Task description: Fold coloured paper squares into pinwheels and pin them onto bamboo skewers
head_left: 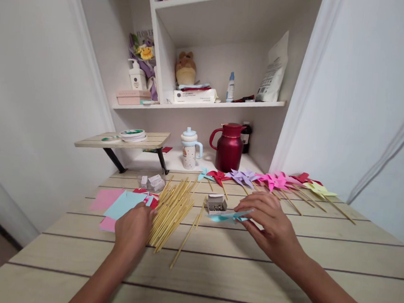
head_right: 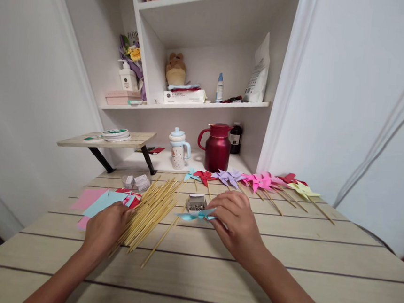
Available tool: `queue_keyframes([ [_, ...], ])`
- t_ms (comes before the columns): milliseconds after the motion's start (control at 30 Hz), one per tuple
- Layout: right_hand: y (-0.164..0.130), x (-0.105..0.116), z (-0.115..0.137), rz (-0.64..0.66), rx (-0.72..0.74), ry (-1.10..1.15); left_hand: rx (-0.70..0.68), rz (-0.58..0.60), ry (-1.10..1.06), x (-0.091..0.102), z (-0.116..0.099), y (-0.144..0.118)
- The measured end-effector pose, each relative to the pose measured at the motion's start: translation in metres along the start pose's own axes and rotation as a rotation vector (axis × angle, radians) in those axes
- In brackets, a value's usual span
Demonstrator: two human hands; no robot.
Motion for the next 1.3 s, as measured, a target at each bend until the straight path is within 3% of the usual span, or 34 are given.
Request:
queue_keyframes([
  [133, 0.000, -0.004, 0.001, 0.012, -0.012, 0.031, 0.045, 0.009, -0.410, -0.003, -0.001, 0.006],
  [233, 0.001, -0.006, 0.001, 0.000, -0.030, 0.059, 0.099, 0.100, -0.799, -0.014, -0.016, 0.009],
  [400, 0.000, 0.000, -0.012, -0.065, -0.218, 0.143, 0.157, 0.353, -1.382, -0.029, -0.075, 0.005],
  [567, -0.007, 0.009, -0.032, -0.156, -0.452, 0.212, 0.160, 0.629, -1.719, -0.043, -0.123, -0.007],
  [800, -0.012, 0.006, -0.040, -0.147, -0.493, 0.226, 0.187, 0.813, -1.885, -0.066, -0.130, -0.018],
  [1300, -0.016, 0.002, -0.043, -0.129, -0.512, 0.222, 0.194, 0.909, -1.900, -0.069, -0.128, -0.027],
])
Point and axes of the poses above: each hand's wrist, its own y-axis towards the middle knuckle, its own x-axis out of the back of the hand, z = x × y, the point moved 5 cm from there along y, towards the middle knuckle, and after that the axes turned 7 degrees about y, right-handed, at the moved point
